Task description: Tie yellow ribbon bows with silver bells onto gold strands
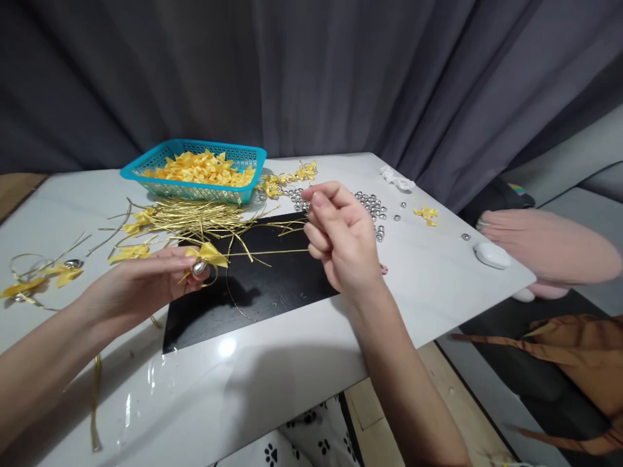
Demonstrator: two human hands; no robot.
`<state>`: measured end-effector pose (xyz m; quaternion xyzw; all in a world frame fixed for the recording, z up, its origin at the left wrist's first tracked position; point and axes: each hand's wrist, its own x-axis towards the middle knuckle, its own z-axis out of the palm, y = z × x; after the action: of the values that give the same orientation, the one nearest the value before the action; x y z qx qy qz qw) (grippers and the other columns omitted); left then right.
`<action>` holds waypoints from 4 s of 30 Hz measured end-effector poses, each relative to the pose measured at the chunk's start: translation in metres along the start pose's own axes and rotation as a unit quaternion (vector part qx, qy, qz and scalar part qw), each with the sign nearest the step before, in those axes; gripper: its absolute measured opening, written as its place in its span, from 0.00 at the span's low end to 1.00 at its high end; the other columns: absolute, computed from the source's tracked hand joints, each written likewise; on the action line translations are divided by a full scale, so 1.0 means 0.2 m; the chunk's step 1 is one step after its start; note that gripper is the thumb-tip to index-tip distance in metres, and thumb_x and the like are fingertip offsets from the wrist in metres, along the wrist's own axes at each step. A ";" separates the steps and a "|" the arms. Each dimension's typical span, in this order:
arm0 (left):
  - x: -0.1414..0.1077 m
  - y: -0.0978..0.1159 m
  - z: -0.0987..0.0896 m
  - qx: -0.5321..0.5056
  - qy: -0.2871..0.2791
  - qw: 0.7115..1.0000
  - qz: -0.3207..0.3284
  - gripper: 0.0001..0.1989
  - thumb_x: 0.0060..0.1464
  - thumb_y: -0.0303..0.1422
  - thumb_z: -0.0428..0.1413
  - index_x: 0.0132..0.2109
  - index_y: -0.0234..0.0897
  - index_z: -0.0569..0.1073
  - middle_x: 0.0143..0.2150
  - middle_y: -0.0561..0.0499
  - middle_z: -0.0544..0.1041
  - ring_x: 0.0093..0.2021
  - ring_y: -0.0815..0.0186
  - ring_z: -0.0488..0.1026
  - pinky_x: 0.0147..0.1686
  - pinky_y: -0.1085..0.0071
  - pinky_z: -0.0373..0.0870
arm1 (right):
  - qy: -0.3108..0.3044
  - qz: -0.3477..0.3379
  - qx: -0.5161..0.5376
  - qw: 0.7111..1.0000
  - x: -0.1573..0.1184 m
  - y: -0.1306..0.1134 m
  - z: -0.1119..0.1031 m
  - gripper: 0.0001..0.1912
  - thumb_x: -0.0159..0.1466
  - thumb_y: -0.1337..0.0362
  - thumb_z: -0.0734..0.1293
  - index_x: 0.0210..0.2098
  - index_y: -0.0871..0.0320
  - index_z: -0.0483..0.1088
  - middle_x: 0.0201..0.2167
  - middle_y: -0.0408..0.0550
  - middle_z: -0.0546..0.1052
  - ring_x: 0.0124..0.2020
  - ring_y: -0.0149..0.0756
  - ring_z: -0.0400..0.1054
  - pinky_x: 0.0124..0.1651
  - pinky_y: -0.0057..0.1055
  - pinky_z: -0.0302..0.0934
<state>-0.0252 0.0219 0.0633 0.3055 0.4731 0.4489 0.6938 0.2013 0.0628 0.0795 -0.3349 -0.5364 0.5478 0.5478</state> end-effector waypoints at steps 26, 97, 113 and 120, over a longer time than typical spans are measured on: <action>-0.02 0.00 0.03 -0.014 0.102 0.993 0.064 0.02 0.40 0.28 0.63 0.24 0.35 0.78 0.25 0.55 0.76 0.29 0.72 0.69 0.28 0.78 0.64 | -0.274 0.208 0.075 0.936 -0.19 0.24 0.24 0.07 0.64 0.63 0.63 0.31 0.59 0.64 0.13 0.30 0.54 0.13 0.20 0.42 0.15 0.19 0.40; -0.14 -0.16 0.18 0.160 0.133 0.973 0.101 0.03 0.40 0.34 0.65 0.23 0.43 0.80 0.24 0.55 0.79 0.26 0.73 0.72 0.25 0.84 0.67 | -0.006 -0.177 -0.163 0.971 -0.18 0.24 0.29 0.02 0.68 0.65 0.58 0.39 0.55 0.61 0.28 0.40 0.68 0.25 0.23 0.64 0.26 0.23 0.57; -0.15 -0.14 0.19 0.176 0.073 0.980 0.053 0.04 0.38 0.35 0.65 0.21 0.42 0.80 0.21 0.51 0.78 0.22 0.70 0.69 0.22 0.79 0.65 | -0.073 -0.052 -0.081 0.993 -0.15 0.22 0.25 0.06 0.66 0.60 0.61 0.35 0.54 0.61 0.14 0.32 0.56 0.14 0.21 0.46 0.18 0.22 0.43; -0.14 -0.14 0.20 0.195 0.074 0.976 0.064 0.06 0.41 0.36 0.64 0.21 0.41 0.79 0.21 0.51 0.76 0.24 0.70 0.69 0.24 0.79 0.66 | -0.104 -0.076 -0.125 0.984 -0.12 0.19 0.23 0.04 0.66 0.62 0.61 0.35 0.55 0.61 0.14 0.32 0.58 0.14 0.21 0.48 0.19 0.23 0.46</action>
<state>0.0172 -0.0145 0.0642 0.4310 0.5809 0.4128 0.5535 0.1532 0.0360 0.0461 -0.3005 -0.6788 0.4651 0.4823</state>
